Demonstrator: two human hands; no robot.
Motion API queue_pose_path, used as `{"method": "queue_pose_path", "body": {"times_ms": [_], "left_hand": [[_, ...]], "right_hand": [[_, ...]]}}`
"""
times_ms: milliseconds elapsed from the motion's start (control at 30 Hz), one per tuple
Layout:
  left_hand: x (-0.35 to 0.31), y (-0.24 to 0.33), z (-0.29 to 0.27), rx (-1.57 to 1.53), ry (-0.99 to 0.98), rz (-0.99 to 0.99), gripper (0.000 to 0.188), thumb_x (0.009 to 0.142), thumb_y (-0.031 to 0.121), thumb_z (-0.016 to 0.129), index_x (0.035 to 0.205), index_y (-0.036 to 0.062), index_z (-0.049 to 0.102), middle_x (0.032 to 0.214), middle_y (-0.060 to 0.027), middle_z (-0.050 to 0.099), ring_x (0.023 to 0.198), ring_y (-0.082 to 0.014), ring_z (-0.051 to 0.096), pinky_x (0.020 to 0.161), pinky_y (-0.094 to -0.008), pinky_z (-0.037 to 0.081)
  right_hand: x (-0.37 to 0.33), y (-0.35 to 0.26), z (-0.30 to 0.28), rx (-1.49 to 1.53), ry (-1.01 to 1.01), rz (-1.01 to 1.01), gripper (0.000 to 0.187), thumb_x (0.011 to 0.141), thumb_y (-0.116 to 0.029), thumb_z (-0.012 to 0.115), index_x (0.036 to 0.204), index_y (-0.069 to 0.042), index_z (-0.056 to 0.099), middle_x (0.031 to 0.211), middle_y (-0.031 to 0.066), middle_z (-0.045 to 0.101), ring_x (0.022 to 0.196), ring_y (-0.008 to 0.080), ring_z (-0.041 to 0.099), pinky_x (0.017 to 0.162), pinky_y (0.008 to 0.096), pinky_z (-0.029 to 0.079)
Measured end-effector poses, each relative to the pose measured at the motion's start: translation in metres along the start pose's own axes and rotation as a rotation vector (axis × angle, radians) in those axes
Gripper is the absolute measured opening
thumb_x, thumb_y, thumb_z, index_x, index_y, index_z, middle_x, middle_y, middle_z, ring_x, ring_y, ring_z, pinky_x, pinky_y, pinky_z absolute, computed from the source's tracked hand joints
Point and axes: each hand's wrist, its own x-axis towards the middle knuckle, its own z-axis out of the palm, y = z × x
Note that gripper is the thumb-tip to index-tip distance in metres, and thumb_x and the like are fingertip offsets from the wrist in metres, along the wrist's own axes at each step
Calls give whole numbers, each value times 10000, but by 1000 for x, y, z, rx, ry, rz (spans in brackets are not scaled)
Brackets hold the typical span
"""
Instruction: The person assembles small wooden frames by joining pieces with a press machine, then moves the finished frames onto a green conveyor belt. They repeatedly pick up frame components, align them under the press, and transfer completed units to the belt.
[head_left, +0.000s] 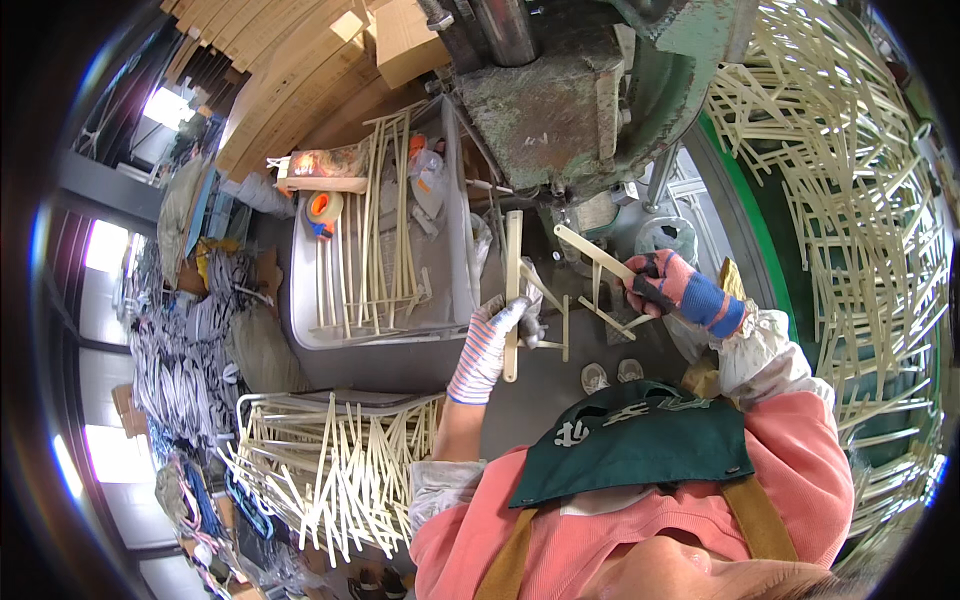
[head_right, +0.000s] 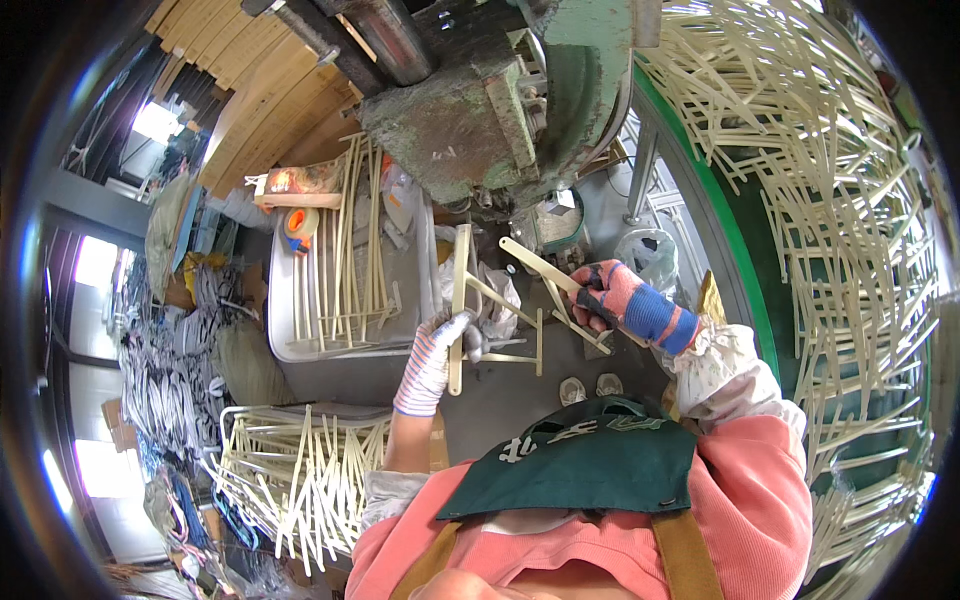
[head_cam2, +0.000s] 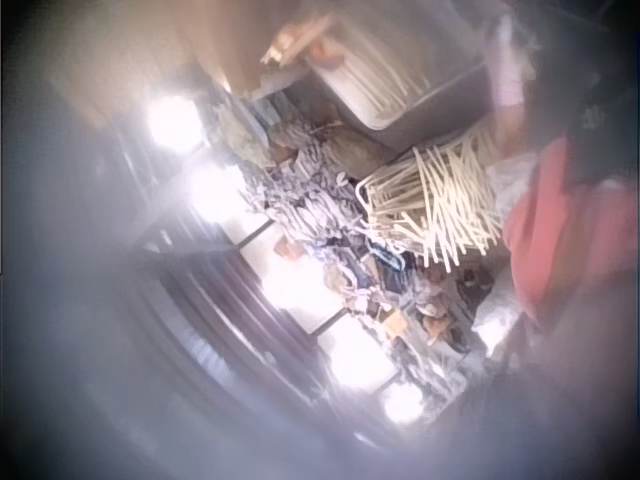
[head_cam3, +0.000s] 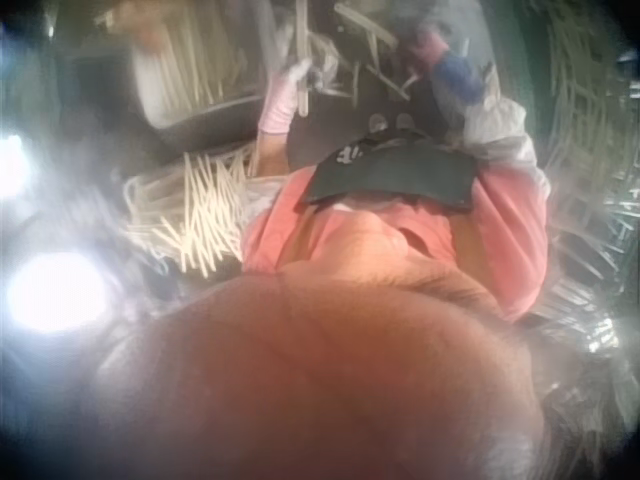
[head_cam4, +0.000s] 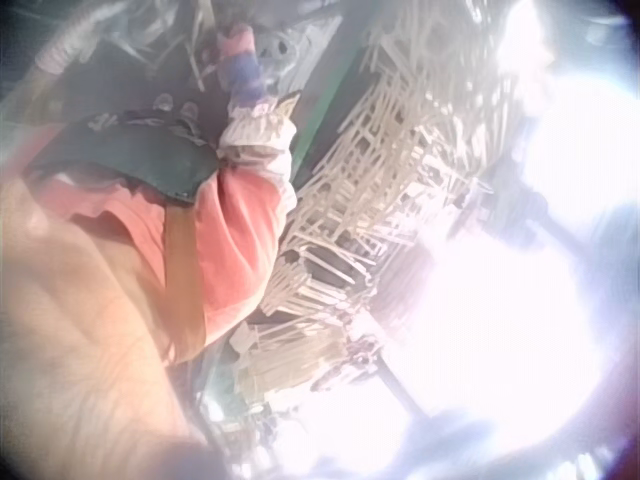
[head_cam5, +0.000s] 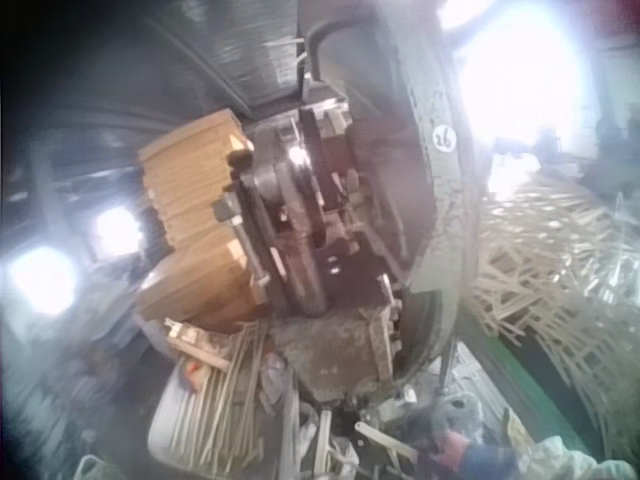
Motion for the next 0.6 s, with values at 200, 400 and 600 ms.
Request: {"method": "queue_pose_path", "body": {"times_ms": [200, 400, 600], "left_hand": [[1, -30, 27, -123, 293, 161, 120, 906, 94, 608, 966, -5, 578, 648, -51, 576, 504, -115, 538, 502, -248, 466], [-8, -54, 24, -123, 401, 100, 128, 870, 174, 686, 883, 52, 650, 549, 38, 522, 373, -40, 386, 368, -197, 332], [-26, -74, -21, -302, 672, 147, 153, 877, 156, 678, 861, 7, 649, 541, 5, 536, 371, -59, 418, 353, -214, 323]], "right_hand": [[-11, 29, 38, 37, -214, 15, 248, 949, -141, 520, 1145, 9, 538, 817, 56, 641, 613, 95, 608, 554, 221, 497], [29, 72, 88, -761, -207, -513, 307, 827, 57, 432, 1069, -22, 603, 857, 68, 656, 721, 159, 655, 661, 295, 534], [242, 125, 106, 222, -137, -257, 355, 813, 69, 530, 1151, -2, 613, 983, 74, 684, 765, 170, 647, 650, 295, 531]]}}
